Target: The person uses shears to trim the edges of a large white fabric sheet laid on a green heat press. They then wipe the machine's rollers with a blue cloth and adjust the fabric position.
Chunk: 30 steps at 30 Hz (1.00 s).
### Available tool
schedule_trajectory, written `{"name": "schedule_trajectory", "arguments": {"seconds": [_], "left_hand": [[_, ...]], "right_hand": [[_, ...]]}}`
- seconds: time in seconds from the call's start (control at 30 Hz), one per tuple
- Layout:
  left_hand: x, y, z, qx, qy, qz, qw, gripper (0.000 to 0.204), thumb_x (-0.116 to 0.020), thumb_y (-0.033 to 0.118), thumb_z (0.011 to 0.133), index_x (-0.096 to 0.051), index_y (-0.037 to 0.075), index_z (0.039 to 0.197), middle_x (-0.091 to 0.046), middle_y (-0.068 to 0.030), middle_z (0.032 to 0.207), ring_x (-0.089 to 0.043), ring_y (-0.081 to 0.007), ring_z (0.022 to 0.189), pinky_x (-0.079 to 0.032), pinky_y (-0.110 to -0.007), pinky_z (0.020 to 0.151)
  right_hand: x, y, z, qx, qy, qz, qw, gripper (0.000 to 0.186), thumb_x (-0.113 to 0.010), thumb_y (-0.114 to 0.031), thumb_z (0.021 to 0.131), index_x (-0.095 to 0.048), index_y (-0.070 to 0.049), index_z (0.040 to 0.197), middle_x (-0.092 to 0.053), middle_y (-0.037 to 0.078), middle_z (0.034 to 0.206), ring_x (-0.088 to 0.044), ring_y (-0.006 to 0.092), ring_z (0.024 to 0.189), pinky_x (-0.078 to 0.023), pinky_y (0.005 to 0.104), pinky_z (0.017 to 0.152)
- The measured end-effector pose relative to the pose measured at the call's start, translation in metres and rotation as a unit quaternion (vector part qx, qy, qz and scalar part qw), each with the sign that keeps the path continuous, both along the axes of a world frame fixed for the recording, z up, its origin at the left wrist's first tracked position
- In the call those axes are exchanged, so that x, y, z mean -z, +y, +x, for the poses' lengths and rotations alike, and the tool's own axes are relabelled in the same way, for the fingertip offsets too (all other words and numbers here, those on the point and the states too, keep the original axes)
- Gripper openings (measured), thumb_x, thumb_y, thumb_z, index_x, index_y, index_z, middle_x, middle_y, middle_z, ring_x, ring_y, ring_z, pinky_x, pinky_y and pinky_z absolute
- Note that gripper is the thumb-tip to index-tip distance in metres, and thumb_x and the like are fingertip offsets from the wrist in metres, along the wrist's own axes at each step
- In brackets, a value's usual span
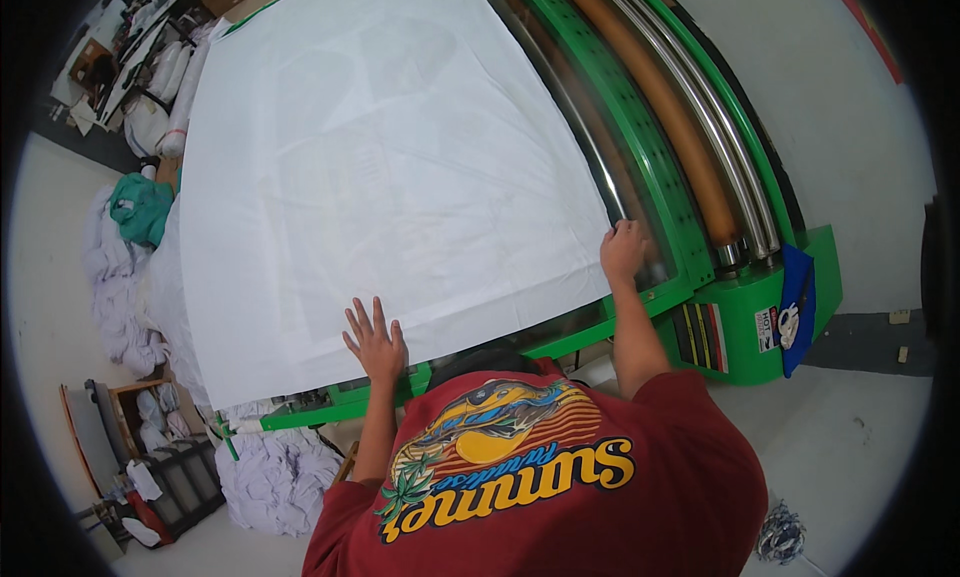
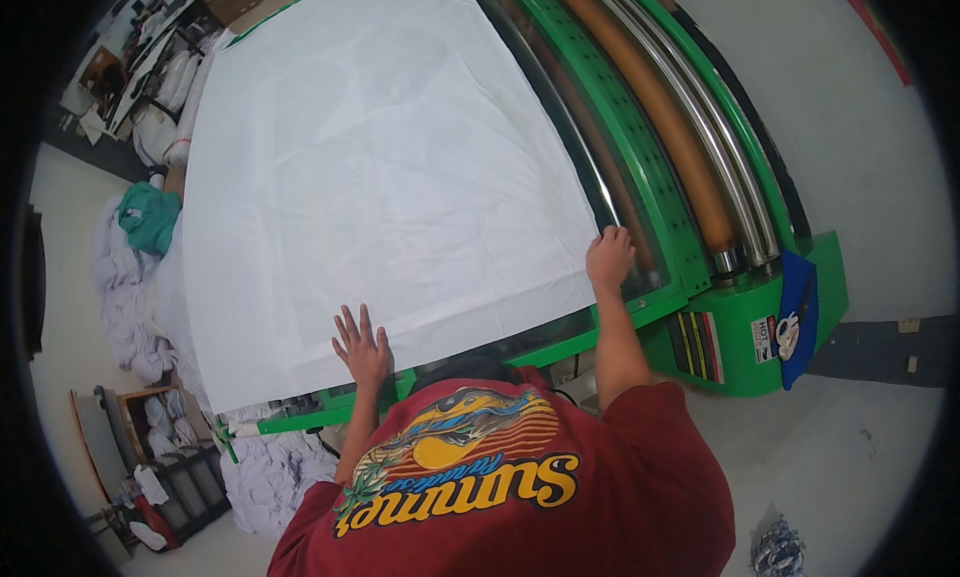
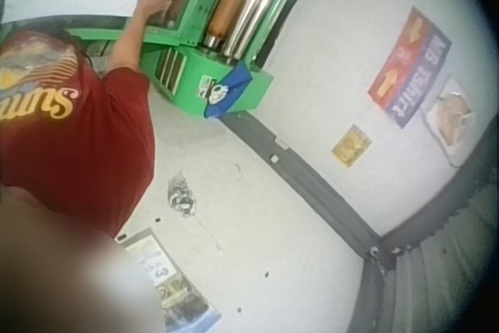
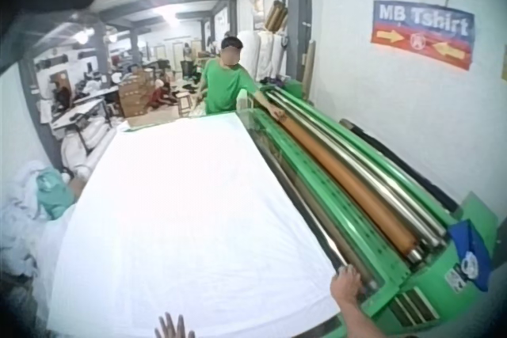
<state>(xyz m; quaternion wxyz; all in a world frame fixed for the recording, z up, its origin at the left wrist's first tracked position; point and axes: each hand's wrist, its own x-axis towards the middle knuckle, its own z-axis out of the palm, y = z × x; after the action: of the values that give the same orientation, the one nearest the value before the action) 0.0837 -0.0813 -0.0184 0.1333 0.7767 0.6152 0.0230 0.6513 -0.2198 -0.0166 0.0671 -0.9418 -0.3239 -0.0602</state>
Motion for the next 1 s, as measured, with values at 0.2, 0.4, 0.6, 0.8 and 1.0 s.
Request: {"name": "schedule_trajectory", "arguments": {"seconds": [0.2,0.4,0.6,0.8,1.0], "left_hand": [[0.002,0.000,-0.001,0.003,-0.006,0.015,1.000,0.077,-0.060,0.048,0.119,-0.040,0.031,0.192,-0.014,-0.0111,0.205,-0.009,-0.0410,0.189,-0.009,-0.079,0.143],[0.002,-0.002,-0.002,-0.001,-0.002,0.016,1.000,0.077,-0.059,0.049,0.119,-0.040,0.031,0.192,-0.014,-0.0115,0.205,-0.009,-0.0407,0.189,-0.009,-0.079,0.143],[0.003,-0.003,-0.004,0.002,-0.013,0.020,1.000,0.077,-0.059,0.050,0.120,-0.041,0.030,0.192,-0.014,-0.0116,0.205,-0.009,-0.0406,0.189,-0.008,-0.078,0.144],[0.004,-0.005,-0.002,-0.004,-0.001,0.018,1.000,0.076,-0.059,0.048,0.120,-0.039,0.030,0.192,-0.014,-0.0111,0.205,-0.008,-0.0408,0.189,-0.008,-0.078,0.144],[0.008,-0.005,-0.001,0.008,0.000,0.038,0.999,0.076,-0.059,0.047,0.121,-0.038,0.029,0.192,-0.013,-0.0109,0.206,-0.007,-0.0407,0.189,-0.009,-0.078,0.144]], "right_hand": [[0.000,-0.006,-0.072,-0.197,0.032,0.048,0.979,0.073,-0.067,-0.042,0.119,-0.049,-0.012,0.182,-0.036,0.018,0.195,-0.032,0.0401,0.181,-0.029,0.0615,0.145],[-0.001,-0.008,-0.087,-0.197,0.092,-0.029,0.976,0.080,-0.056,-0.050,0.125,-0.028,-0.023,0.194,-0.017,0.010,0.204,-0.014,0.0373,0.188,-0.013,0.0607,0.151],[-0.001,-0.012,-0.086,-0.204,0.090,-0.015,0.975,0.080,-0.057,-0.049,0.124,-0.029,-0.022,0.194,-0.020,0.012,0.203,-0.016,0.0386,0.187,-0.015,0.0617,0.151],[0.005,-0.012,-0.085,-0.190,0.078,-0.029,0.978,0.078,-0.058,-0.050,0.123,-0.035,-0.021,0.192,-0.027,0.016,0.201,-0.024,0.0406,0.185,-0.019,0.0631,0.150],[0.008,-0.016,-0.085,-0.181,0.098,-0.022,0.978,0.077,-0.053,-0.055,0.126,-0.033,-0.022,0.193,-0.023,0.012,0.202,-0.019,0.0381,0.187,-0.015,0.0599,0.151]]}}
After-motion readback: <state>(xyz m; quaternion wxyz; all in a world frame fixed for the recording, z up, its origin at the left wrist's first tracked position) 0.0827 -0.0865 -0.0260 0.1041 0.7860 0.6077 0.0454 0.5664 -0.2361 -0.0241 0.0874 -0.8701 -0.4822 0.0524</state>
